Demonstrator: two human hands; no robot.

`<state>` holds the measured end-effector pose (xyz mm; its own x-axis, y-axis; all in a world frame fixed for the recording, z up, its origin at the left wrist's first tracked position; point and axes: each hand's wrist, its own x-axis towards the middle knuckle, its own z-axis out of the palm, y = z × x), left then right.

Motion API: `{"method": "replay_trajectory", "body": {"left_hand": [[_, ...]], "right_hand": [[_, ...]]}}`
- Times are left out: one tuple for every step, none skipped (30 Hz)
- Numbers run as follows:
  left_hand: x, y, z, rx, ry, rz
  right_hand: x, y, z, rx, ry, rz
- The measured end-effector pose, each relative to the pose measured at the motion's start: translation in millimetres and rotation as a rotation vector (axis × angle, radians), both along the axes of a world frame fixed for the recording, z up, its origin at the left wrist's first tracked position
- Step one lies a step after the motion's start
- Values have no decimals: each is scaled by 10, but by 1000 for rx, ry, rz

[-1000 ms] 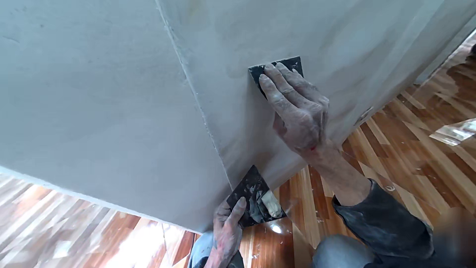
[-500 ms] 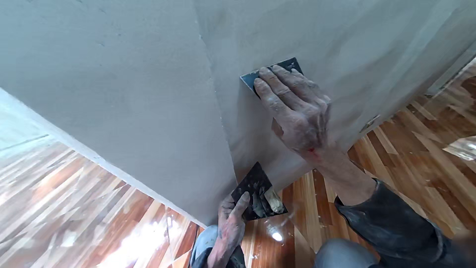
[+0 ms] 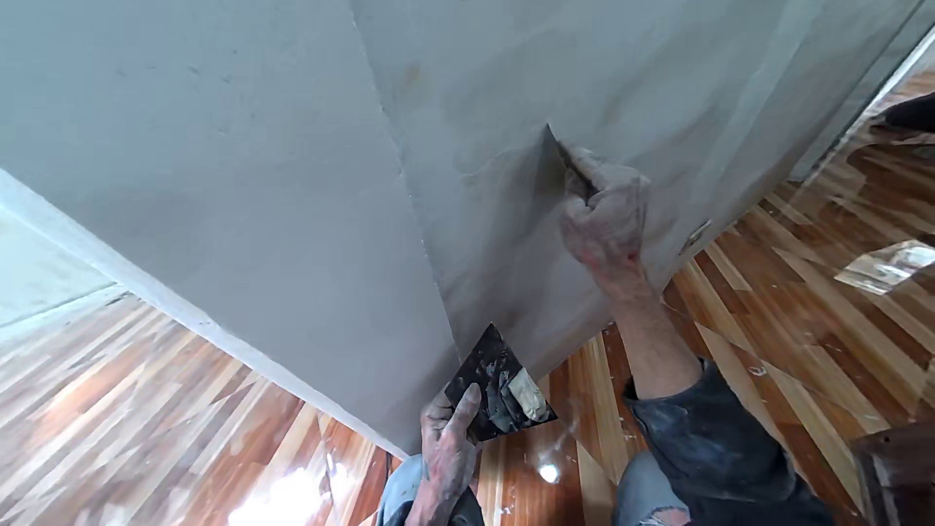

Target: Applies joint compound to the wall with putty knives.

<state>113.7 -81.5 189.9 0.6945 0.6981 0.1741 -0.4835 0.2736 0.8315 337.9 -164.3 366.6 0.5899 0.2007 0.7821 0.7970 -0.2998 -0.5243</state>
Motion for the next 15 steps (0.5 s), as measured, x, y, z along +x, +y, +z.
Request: {"method": "replay_trajectory", "body": {"left_hand": [[-23, 7, 2, 4, -6, 0], [-45, 14, 10, 16, -13, 0], [-67, 20, 15, 31, -21, -4], [-83, 23, 16, 40, -29, -8], [-88, 25, 14, 43, -35, -10], [-93, 25, 14, 40, -37, -10], [-99, 26, 9, 37, -35, -6], [-99, 27, 10, 34, -34, -1], [-91, 26, 14, 31, -36, 1], [-82, 17, 20, 25, -36, 1], [-81, 3, 27, 20, -31, -1], [-82, -10, 32, 19, -28, -5], [-83, -19, 35, 27, -29, -9], [-86, -27, 37, 36, -33, -11], [-91, -34, 35, 48, -35, -11]], "right_hand": [[-8, 77, 11, 7, -22, -9], [-42, 121, 15, -2, -52, -10], [-105, 132, 17, -24, -87, -1], [-198, 113, 14, -59, -127, 21], [-310, 77, 12, -106, -160, 56], [-388, 72, 10, -122, -193, 75], [-447, 78, -3, -134, -217, 87], [-485, 97, -18, -135, -240, 98], [-509, 118, -26, -142, -258, 102], [-531, 132, -30, -156, -267, 105], [-551, 143, -42, -170, -276, 107], [-573, 154, -59, -182, -290, 108], [-594, 166, -71, -196, -307, 114], [-611, 178, -82, -210, -323, 122], [-621, 181, -97, -219, -340, 135]]}}
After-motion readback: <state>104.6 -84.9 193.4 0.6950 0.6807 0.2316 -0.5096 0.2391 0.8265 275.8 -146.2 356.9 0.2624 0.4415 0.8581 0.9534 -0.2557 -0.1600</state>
